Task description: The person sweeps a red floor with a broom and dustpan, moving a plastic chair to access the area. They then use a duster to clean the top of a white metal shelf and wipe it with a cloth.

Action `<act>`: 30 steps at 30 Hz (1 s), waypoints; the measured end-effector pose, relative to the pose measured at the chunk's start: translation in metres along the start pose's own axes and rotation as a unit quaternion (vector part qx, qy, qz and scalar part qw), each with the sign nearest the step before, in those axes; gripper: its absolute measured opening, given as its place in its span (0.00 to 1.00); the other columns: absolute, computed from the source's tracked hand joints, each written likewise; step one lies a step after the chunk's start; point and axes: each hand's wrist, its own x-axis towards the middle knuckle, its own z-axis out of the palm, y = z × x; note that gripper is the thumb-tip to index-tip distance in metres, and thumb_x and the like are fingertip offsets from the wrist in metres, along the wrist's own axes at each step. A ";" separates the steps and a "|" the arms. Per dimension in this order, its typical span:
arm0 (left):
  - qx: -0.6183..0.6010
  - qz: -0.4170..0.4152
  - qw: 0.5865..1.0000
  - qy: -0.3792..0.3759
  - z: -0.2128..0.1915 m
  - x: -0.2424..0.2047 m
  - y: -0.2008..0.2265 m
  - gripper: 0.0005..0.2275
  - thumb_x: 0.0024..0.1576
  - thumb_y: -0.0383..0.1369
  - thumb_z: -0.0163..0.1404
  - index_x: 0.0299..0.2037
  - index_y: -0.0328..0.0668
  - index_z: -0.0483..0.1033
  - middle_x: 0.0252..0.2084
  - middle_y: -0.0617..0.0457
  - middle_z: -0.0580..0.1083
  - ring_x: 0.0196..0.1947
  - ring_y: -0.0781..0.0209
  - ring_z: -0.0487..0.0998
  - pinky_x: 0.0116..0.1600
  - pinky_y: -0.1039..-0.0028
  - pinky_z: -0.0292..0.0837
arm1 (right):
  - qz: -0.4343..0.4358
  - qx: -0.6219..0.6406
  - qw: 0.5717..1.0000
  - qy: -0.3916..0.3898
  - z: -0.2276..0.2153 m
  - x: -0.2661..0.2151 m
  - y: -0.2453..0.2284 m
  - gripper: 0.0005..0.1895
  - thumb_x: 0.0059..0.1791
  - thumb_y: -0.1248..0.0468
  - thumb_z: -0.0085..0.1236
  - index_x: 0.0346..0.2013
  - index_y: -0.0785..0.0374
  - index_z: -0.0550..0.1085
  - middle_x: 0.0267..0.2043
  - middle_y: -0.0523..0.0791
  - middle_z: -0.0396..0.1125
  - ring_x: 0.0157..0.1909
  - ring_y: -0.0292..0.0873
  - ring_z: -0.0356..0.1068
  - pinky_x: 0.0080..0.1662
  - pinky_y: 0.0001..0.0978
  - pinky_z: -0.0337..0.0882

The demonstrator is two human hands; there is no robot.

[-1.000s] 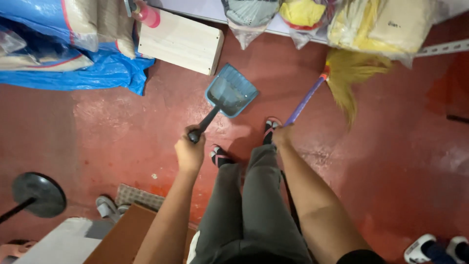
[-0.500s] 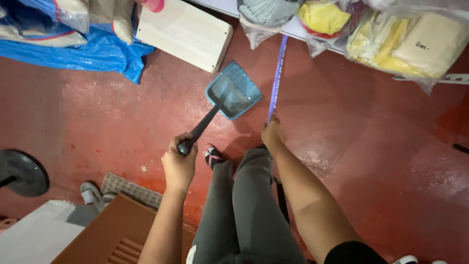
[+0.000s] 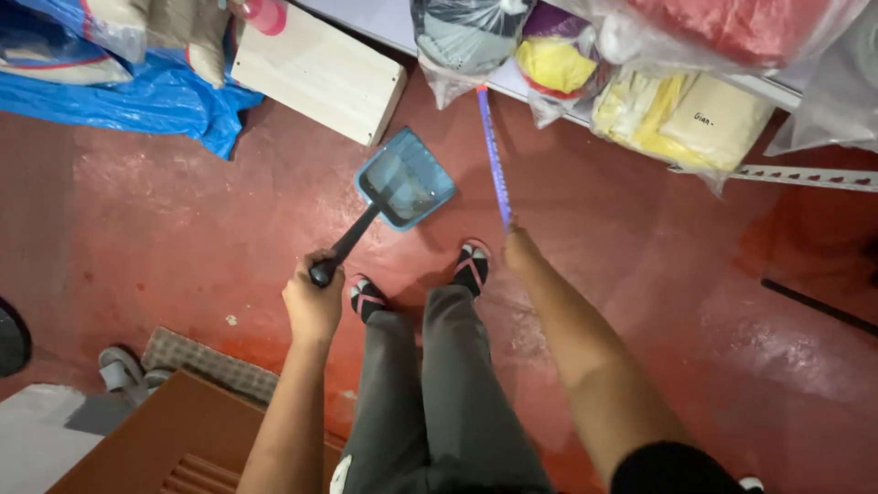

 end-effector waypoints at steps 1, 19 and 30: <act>0.003 -0.008 1.000 -0.001 0.000 -0.002 0.000 0.11 0.51 0.35 0.61 0.44 0.54 0.79 0.40 0.48 0.81 0.46 0.39 0.81 0.49 0.54 0.75 | 0.019 0.036 0.999 -0.020 0.005 -0.017 -0.018 0.41 0.48 0.70 0.57 0.71 0.75 0.49 0.59 0.71 0.61 0.62 0.70 0.65 0.58 0.62 0.70; 0.004 -0.010 1.000 0.028 0.026 -0.010 -0.023 0.12 0.51 0.36 0.61 0.45 0.56 0.80 0.38 0.46 0.81 0.44 0.38 0.81 0.50 0.50 0.76 | 0.039 0.159 0.970 -0.182 -0.024 -0.202 0.040 0.47 0.49 0.72 0.48 0.78 0.62 0.37 0.40 0.61 0.67 0.29 0.53 0.75 0.23 0.40 0.74; -0.076 -0.012 0.997 -0.007 0.013 -0.037 -0.032 0.13 0.50 0.32 0.55 0.45 0.62 0.79 0.42 0.53 0.82 0.45 0.48 0.81 0.52 0.63 0.73 | 0.174 0.391 0.892 -0.148 -0.124 -0.418 0.058 0.40 0.48 0.74 0.44 0.74 0.43 0.60 0.24 0.42 0.56 0.21 0.38 0.53 0.25 0.31 0.54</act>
